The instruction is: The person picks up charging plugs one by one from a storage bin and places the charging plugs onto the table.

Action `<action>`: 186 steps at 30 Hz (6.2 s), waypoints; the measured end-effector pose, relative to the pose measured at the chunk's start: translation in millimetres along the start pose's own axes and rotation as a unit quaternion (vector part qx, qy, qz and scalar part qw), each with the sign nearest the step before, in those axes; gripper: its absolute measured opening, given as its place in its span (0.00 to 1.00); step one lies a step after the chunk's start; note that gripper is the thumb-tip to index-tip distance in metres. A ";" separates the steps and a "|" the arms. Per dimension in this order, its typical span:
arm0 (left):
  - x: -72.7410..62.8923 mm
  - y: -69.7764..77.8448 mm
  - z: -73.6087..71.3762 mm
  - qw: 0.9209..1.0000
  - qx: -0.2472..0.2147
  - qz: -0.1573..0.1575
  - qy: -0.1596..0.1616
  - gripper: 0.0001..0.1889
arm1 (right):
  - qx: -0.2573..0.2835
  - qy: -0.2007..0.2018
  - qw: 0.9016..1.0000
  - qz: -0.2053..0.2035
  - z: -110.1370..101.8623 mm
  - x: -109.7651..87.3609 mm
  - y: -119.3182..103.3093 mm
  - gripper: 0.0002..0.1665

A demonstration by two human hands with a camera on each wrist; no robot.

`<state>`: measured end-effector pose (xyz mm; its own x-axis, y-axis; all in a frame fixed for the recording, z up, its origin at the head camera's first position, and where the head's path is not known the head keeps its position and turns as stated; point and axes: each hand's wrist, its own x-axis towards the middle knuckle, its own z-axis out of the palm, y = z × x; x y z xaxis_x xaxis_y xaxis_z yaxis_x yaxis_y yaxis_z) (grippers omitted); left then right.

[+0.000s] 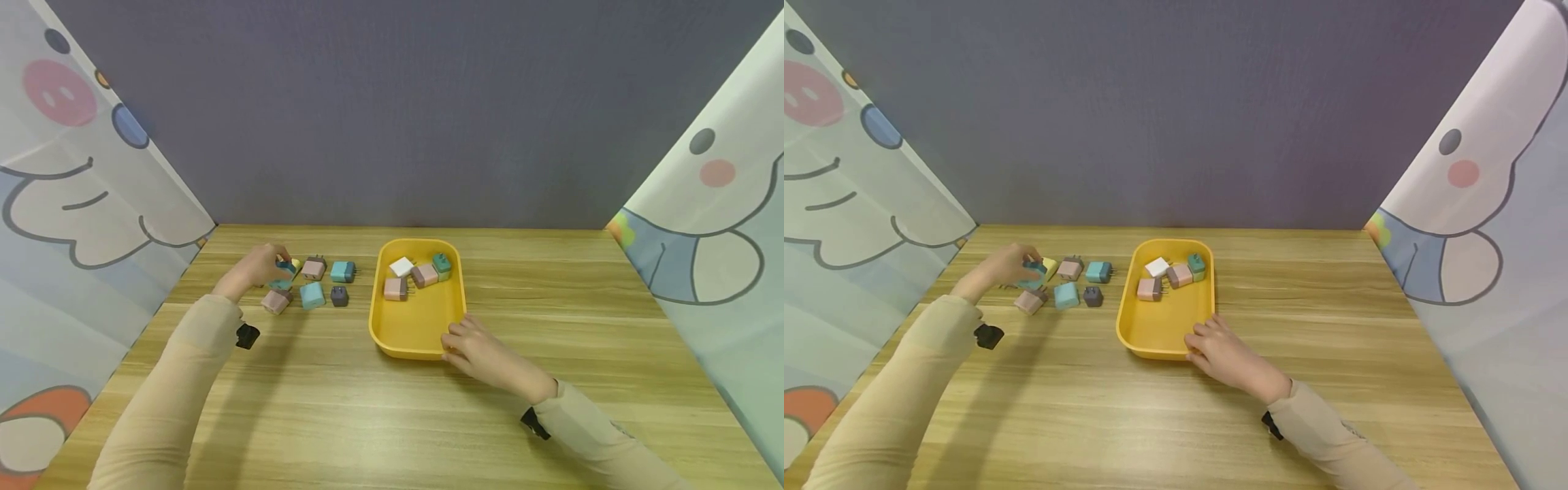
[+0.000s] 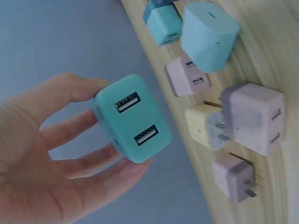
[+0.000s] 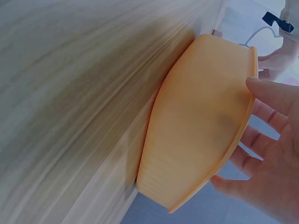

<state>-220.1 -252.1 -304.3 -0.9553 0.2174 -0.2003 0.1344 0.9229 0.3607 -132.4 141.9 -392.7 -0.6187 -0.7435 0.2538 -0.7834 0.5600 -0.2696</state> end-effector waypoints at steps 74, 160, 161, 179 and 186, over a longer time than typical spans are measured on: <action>-14.0 -82.4 31.2 0.996 0.006 -0.092 -0.009 0.19 | 0.006 0.000 1.000 0.005 -0.3 0.0 0.5 0.08; 9.0 13.4 21.4 0.995 0.093 -0.034 0.005 0.21 | 0.008 0.006 1.000 0.003 -0.7 0.1 -1.3 0.08; 10.5 16.4 21.7 0.995 0.091 -0.034 0.002 0.21 | 0.008 0.005 1.000 0.003 -0.6 0.2 -1.2 0.08; 37.3 69.1 28.6 0.995 0.104 0.007 -0.003 0.20 | 0.009 0.012 1.000 0.002 0.6 0.0 -1.7 0.08; 47.5 88.0 31.1 0.995 0.102 0.012 -0.011 0.20 | 0.009 0.008 1.000 0.003 0.2 0.1 -1.8 0.08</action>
<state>-245.5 -150.6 -310.4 -0.9456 0.2451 -0.2138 0.2102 0.9622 0.1733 -131.1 140.8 -392.3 -0.6239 -0.7344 0.2674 -0.7790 0.5570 -0.2879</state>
